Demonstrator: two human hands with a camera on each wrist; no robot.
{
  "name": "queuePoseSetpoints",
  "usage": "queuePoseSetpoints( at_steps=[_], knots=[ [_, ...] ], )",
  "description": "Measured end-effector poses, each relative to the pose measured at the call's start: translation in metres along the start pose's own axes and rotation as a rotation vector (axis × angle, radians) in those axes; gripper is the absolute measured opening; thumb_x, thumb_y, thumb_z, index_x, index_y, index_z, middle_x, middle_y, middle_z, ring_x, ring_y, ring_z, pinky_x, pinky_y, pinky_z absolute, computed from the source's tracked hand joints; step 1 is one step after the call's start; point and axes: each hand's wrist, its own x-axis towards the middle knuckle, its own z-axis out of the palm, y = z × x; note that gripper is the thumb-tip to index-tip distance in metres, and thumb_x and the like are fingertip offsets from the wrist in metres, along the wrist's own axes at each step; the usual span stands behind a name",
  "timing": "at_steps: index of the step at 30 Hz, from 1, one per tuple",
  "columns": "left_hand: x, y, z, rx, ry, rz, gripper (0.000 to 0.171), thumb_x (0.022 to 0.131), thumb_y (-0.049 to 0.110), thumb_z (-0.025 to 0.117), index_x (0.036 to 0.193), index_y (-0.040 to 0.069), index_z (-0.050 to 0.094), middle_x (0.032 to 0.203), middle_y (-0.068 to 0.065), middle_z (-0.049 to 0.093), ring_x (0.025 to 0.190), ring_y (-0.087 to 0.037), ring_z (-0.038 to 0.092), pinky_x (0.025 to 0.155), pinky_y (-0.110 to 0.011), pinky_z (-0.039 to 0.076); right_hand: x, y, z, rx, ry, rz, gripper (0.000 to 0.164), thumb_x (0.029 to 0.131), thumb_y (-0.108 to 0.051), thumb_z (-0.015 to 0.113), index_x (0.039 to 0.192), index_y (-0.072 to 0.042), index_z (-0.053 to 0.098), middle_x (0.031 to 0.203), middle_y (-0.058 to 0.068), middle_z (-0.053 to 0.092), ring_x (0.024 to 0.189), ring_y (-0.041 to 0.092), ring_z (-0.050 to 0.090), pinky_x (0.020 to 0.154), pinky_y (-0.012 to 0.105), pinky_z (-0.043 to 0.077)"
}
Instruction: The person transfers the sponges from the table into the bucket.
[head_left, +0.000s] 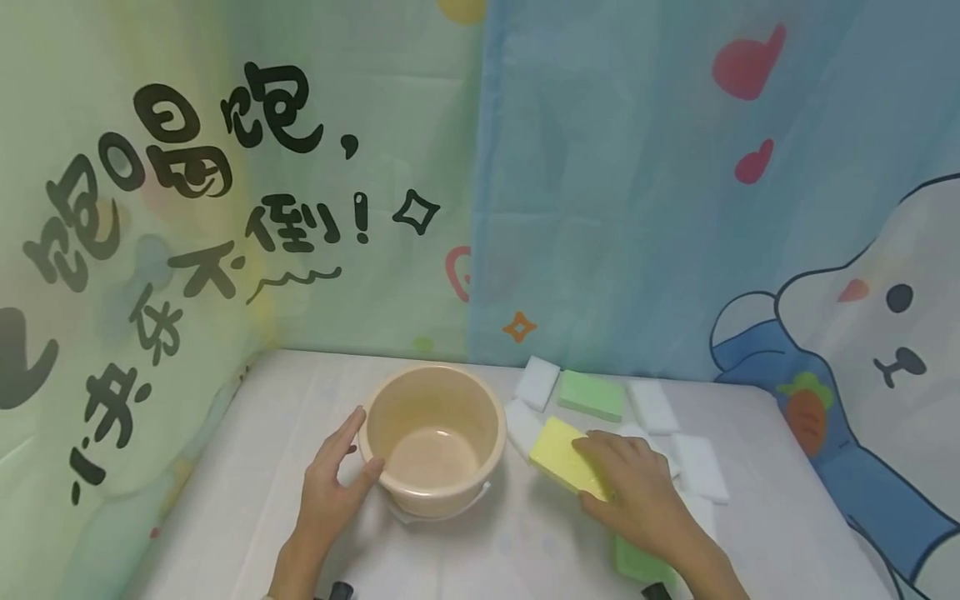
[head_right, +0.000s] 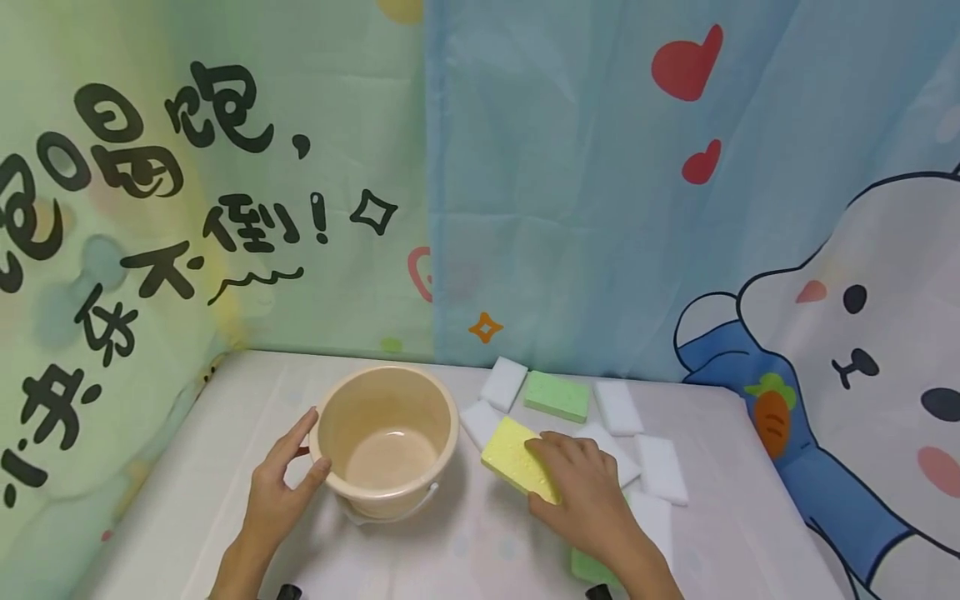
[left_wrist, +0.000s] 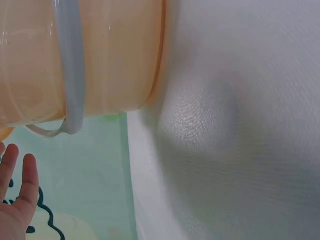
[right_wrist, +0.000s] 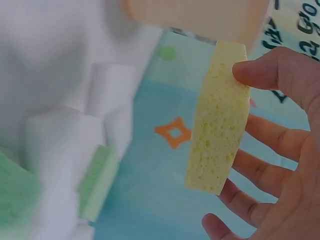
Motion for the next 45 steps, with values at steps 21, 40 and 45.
queuePoseSetpoints(
  at_steps=[21,40,45],
  knots=[
    [0.001,0.0,-0.001,0.015,-0.004,-0.017,0.065,0.087,0.016,0.076,0.146,0.005,0.051,0.147,-0.008,0.052,0.13,-0.028,0.052,0.099,-0.013,0.042,0.053,-0.036,-0.029,0.118,0.005,-0.225,0.053,0.079,-0.019,0.079,0.129,-0.012,0.063,0.135,0.01,0.059,0.117,0.031,0.051,0.092,0.056,0.038],
    [0.002,0.0,0.0,0.011,-0.003,-0.006,0.066,0.086,0.014,0.076,0.146,0.006,0.051,0.147,-0.008,0.052,0.128,-0.03,0.053,0.1,-0.014,0.042,0.111,-0.09,-0.01,0.202,-0.148,-0.417,0.052,0.079,-0.022,0.074,0.129,-0.013,0.063,0.132,0.0,0.061,0.113,0.026,0.05,0.092,0.048,0.041],
    [0.001,0.0,-0.001,0.019,-0.004,-0.021,0.067,0.084,0.012,0.077,0.146,0.006,0.051,0.147,-0.007,0.053,0.128,-0.03,0.053,0.1,-0.014,0.042,0.123,-0.095,0.005,0.217,-0.245,-0.403,0.052,0.079,-0.019,0.074,0.129,-0.014,0.063,0.129,0.0,0.062,0.108,0.025,0.05,0.089,0.044,0.041]
  ],
)
